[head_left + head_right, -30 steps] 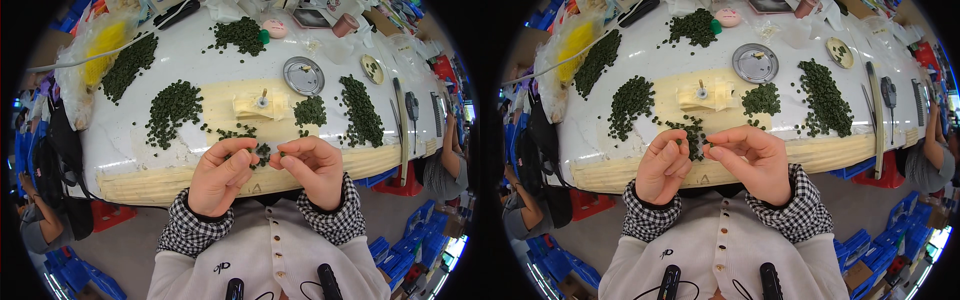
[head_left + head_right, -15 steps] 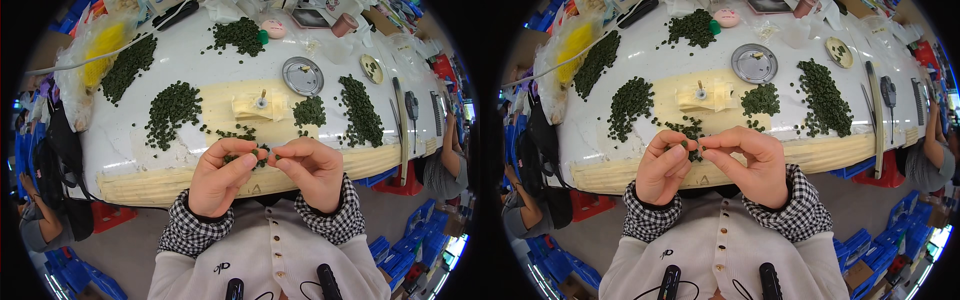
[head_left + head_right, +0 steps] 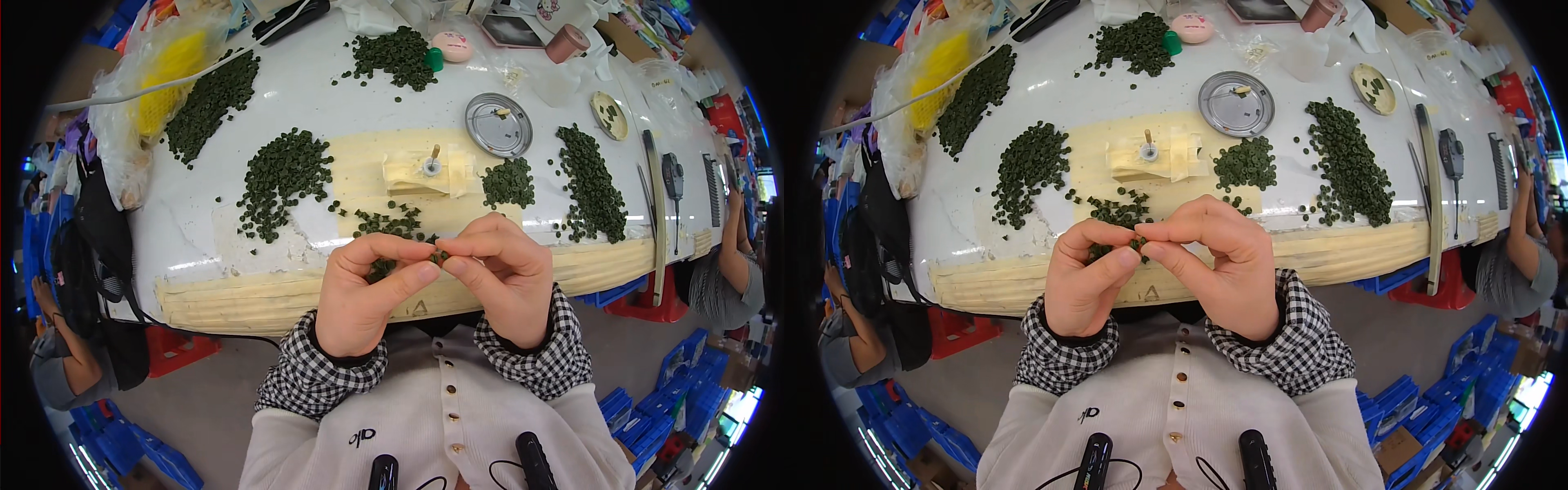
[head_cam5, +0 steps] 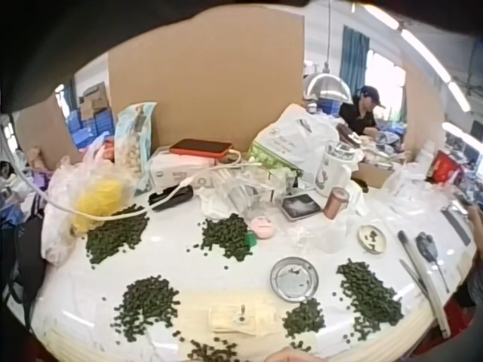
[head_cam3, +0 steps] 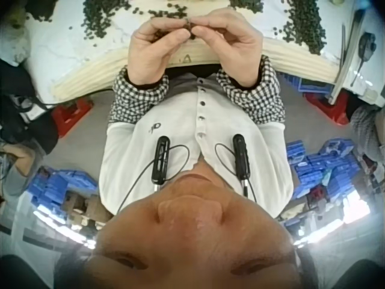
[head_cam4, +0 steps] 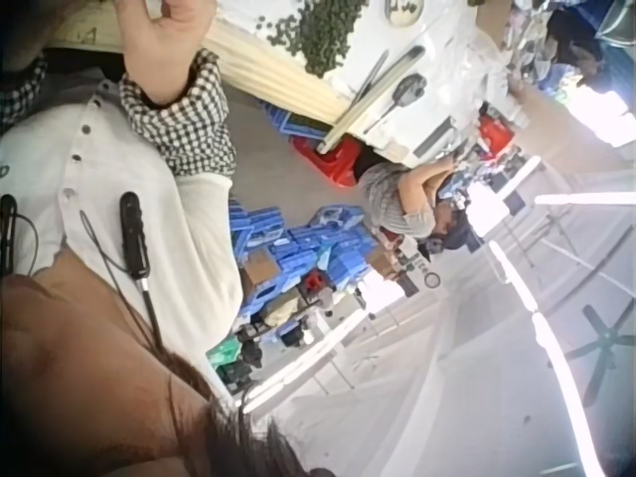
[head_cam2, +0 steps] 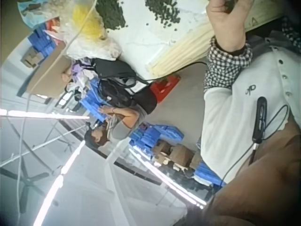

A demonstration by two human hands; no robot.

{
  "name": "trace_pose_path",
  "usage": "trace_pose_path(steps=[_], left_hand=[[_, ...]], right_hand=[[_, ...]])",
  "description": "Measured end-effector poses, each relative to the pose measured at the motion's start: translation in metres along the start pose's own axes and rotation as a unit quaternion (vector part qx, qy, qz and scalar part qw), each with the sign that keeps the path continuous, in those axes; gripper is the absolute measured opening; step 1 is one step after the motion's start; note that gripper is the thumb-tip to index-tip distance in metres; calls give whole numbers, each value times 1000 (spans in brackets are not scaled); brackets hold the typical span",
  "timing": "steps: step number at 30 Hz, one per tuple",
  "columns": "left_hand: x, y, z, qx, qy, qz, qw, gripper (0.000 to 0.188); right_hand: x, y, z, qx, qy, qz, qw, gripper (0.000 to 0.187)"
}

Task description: Sorting small green components on a workbench and placing them into a small tray.

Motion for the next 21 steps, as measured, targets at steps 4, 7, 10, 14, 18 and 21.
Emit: trace_pose_path(steps=[4,7,10,14,18,21], left_hand=[[4,1,0,24,27,48,998,16],[4,0,1,34,36,68,996,16],[3,-1,1,43,32,59,997,15],[4,-2,4,53,21,21,998,14],[5,-1,4,59,40,28,997,13],[15,0,5,29,100,92,990,14]], right_hand=[[3,0,-1,2,19,-6,1000,22],[2,1,-1,7,22,-6,1000,23],[-1,2,-3,1,1,-37,999,26],[-11,9,-6,-16,-78,-121,990,32],[-17,13,-7,-34,-121,-165,978,36],[-20,15,-7,-36,-125,-178,976,37]])
Point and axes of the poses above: each hand's wrist, its own z-axis towards the middle knuckle, its own y-axis out of the palm, x = y × z, the point moved 7 cm from there along z, towards the middle knuckle, and after that the axes turned 1 degree about -y, right-handed, at the moved point
